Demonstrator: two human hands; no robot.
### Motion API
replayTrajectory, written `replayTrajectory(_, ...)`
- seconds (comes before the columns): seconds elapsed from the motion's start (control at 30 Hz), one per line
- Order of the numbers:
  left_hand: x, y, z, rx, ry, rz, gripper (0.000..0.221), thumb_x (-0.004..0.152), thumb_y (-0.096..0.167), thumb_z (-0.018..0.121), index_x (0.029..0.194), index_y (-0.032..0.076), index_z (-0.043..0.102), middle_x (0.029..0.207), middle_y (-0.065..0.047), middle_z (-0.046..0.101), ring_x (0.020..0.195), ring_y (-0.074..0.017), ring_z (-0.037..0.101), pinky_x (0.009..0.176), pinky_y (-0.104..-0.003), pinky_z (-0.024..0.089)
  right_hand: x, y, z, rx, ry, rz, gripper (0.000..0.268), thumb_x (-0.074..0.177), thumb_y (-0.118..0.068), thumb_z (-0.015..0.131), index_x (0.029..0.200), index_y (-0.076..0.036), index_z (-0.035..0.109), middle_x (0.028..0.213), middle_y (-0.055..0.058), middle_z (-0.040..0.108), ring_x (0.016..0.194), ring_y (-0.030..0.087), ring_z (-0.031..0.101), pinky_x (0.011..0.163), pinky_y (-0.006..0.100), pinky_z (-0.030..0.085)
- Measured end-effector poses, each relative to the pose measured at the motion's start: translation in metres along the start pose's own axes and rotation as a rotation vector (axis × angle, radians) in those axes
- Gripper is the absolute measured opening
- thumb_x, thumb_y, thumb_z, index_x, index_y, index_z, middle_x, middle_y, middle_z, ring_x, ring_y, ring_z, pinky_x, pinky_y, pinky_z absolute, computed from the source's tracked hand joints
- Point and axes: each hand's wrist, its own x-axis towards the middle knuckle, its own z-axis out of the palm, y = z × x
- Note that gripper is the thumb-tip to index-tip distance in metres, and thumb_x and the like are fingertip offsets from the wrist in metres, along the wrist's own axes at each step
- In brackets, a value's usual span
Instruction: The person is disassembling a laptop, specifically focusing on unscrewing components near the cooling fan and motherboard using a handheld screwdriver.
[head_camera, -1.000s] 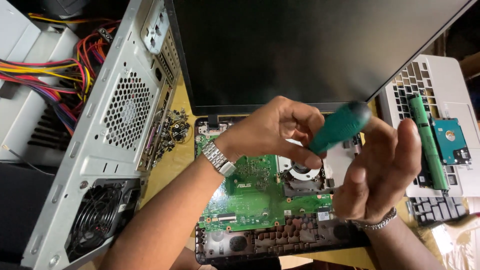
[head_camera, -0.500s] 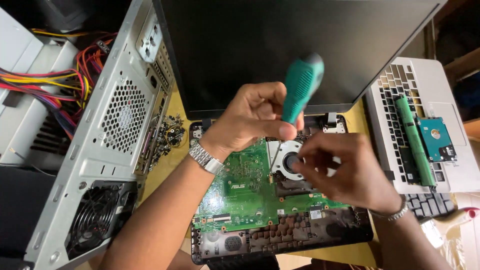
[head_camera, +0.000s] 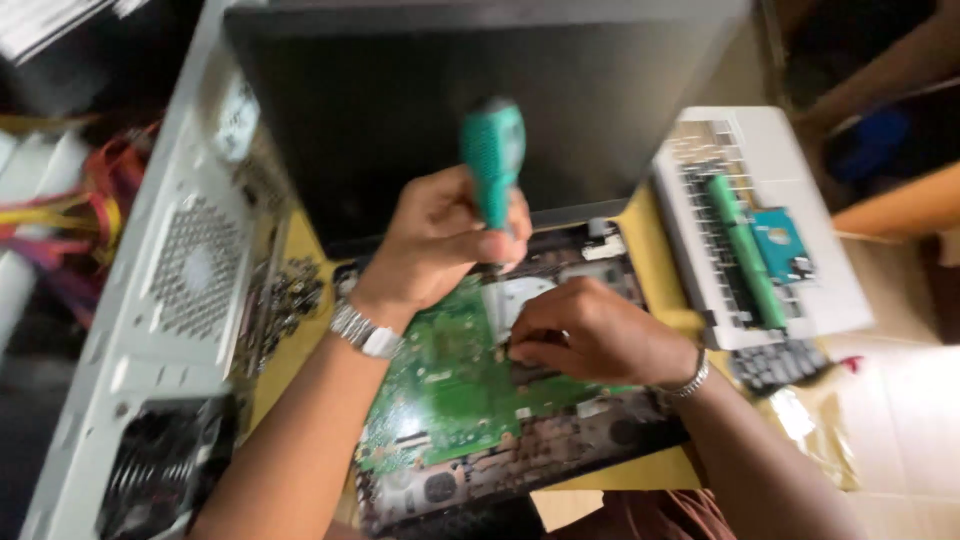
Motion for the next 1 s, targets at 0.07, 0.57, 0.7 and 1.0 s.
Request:
replayTrajectory(0.07, 0.001, -0.004, -0.006, 0.020, -0.019, -0.014, 0.029, 0.075, 0.003, 0.089, 0.094, -0.002, 0.067, 0.086, -0.015, 0.070, 0.080, -0.0217, 0.073, 0.068, -0.036, 0.061, -0.014, -0.002, -0.020, -0.139, 0.052, 0.044, 0.003, 0.085, 0.000, 0.075, 0.087, 0.002, 0.073, 0.072, 0.021, 0.073, 0.057, 0.040, 0.069, 0.050, 0.046, 0.054)
replayTrajectory(0.57, -0.007, -0.011, -0.005, 0.120, -0.004, -0.119, 0.029, 0.070, -0.007, 0.089, 0.089, -0.003, 0.067, 0.082, -0.012, 0.071, 0.080, -0.0161, 0.072, 0.073, -0.029, 0.059, -0.125, 0.019, -0.043, -0.762, -0.124, 0.829, 0.016, 0.088, -0.024, 0.072, 0.101, -0.023, 0.082, 0.098, 0.001, 0.076, 0.103, 0.020, 0.073, 0.088, 0.034, 0.058)
replayTrajectory(0.7, -0.008, -0.009, 0.002, 0.113, -0.023, -0.150, 0.028, 0.070, -0.011, 0.088, 0.088, -0.004, 0.067, 0.082, -0.011, 0.070, 0.080, -0.0164, 0.072, 0.074, -0.030, 0.058, -0.135, 0.019, -0.039, -0.742, -0.044, 0.852, 0.018, 0.094, -0.029, 0.068, 0.101, -0.019, 0.082, 0.097, 0.001, 0.076, 0.102, 0.015, 0.072, 0.092, 0.031, 0.057)
replayTrajectory(1.0, -0.014, -0.008, 0.014, 0.239, -0.143, -0.242, 0.035, 0.062, -0.003, 0.095, 0.091, -0.001, 0.075, 0.089, -0.004, 0.072, 0.085, -0.0096, 0.071, 0.076, -0.025, 0.062, -0.053, -0.041, -0.022, -0.306, 0.605, 0.072, 0.061, 0.089, -0.019, 0.075, 0.140, 0.009, 0.057, 0.117, 0.021, 0.066, 0.089, 0.027, 0.071, 0.067, 0.033, 0.062)
